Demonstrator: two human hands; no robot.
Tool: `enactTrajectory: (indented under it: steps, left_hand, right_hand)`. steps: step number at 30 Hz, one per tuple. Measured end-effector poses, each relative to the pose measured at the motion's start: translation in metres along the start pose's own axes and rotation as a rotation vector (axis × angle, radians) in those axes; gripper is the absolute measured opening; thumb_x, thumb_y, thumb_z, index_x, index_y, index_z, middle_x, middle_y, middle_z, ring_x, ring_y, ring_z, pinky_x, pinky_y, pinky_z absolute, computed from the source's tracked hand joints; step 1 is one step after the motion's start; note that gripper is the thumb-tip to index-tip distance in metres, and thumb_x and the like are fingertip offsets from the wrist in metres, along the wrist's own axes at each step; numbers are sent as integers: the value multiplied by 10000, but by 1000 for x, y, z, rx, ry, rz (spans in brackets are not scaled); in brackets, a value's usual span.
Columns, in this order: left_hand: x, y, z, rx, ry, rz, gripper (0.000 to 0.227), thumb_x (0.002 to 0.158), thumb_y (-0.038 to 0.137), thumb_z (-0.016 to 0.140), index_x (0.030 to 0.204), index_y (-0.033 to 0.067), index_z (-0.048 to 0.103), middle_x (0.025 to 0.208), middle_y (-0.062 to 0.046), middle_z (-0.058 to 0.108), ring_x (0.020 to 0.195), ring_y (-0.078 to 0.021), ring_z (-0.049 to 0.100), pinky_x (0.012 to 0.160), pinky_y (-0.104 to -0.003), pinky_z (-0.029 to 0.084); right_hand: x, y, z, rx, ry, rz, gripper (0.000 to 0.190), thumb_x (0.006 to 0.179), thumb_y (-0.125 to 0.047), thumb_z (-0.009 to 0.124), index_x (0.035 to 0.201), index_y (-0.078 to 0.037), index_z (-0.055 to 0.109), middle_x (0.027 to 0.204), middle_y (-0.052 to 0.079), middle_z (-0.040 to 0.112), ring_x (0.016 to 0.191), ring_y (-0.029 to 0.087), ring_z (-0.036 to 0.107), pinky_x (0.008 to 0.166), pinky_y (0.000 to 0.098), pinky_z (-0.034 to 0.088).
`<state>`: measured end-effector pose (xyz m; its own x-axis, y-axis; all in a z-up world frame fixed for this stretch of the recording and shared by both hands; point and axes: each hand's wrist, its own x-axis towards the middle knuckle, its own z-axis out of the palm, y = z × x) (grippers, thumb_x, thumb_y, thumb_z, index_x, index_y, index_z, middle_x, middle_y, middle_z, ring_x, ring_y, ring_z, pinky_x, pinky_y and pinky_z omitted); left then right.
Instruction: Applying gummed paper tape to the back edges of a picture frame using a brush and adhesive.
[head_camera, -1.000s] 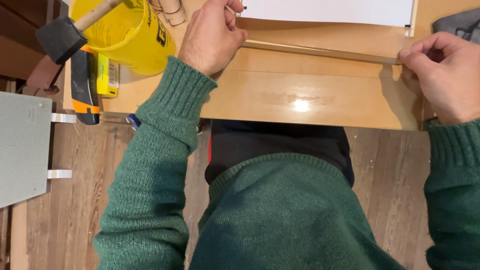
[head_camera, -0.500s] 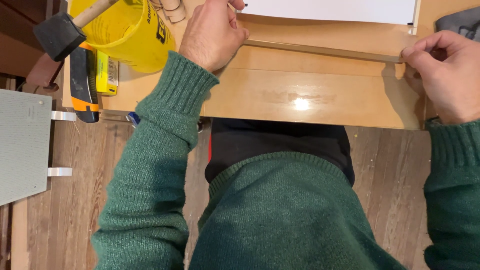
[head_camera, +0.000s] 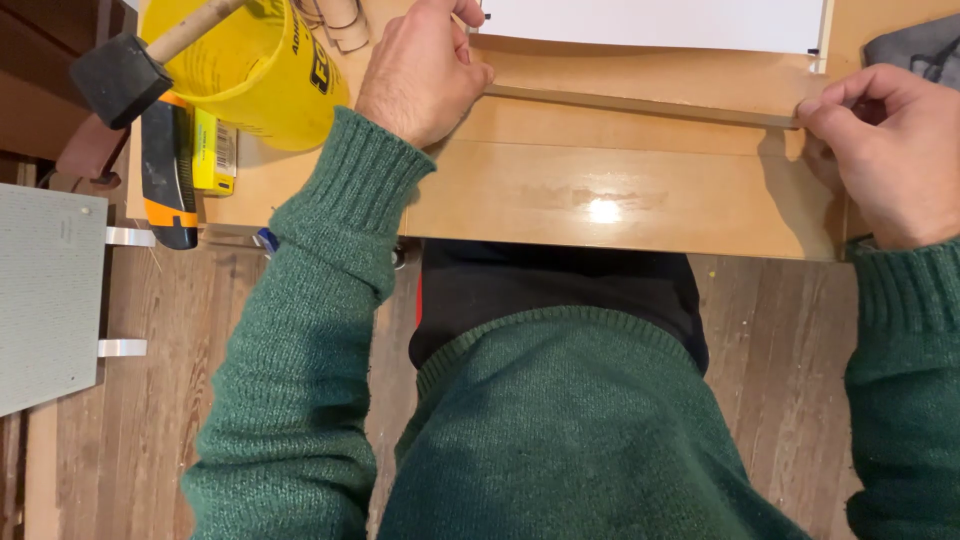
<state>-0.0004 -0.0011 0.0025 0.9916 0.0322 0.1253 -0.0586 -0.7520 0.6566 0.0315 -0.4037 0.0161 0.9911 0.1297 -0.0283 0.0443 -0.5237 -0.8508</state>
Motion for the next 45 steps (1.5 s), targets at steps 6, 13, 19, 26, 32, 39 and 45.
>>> enactTrajectory:
  steps: [6,13,19,26,32,39,45]
  left_hand:
    - [1,-1,1,18,-7,-26,360,821,121,819,1121,36,640,760,-29,681,762,-194,731,742,-363,580]
    - [-1,-9,-1,-28,47,-27,389,789,138,859,1078,32,621,785,-63,639,779,-221,699,709,-381,565]
    - [-29,8,3,235,266,42,395,846,76,801,1171,36,581,1060,-145,651,888,-342,653,766,-487,514]
    - [-78,65,37,327,32,236,633,930,384,733,1336,-46,508,1424,-229,488,1340,-403,440,1106,-507,412]
    - [-79,64,54,379,-13,222,962,931,683,635,1427,-113,421,1610,-288,272,1517,-452,220,1217,-592,252]
    - [-77,62,57,392,-31,206,996,935,718,585,1450,-112,390,1609,-295,269,1519,-444,223,1219,-604,229]
    - [-77,63,57,419,-50,202,1006,946,747,533,1448,-112,385,1619,-303,250,1529,-450,204,1241,-581,224]
  right_hand:
    - [-2,-10,2,-27,11,5,81,1007,-85,697,970,-46,636,836,-6,644,686,48,598,600,191,477]
    - [-3,-12,4,47,13,41,82,993,-80,693,949,-61,627,817,-21,637,663,36,584,567,184,451]
    - [-2,-7,3,52,10,34,79,989,-77,693,948,-69,626,818,-25,633,668,34,581,572,183,456]
    - [-1,-4,3,-35,26,10,76,1006,-89,695,976,-62,630,871,-23,652,724,34,590,632,179,472]
    - [-4,-15,5,50,17,65,78,1000,-103,680,956,-73,623,822,-26,638,665,37,572,569,185,443]
    - [-1,-5,4,16,28,30,80,1015,-88,681,971,-56,622,863,-13,641,727,39,584,638,189,477]
    - [1,-1,5,17,45,31,52,1002,-87,681,980,-71,637,890,-23,664,748,32,601,669,188,500]
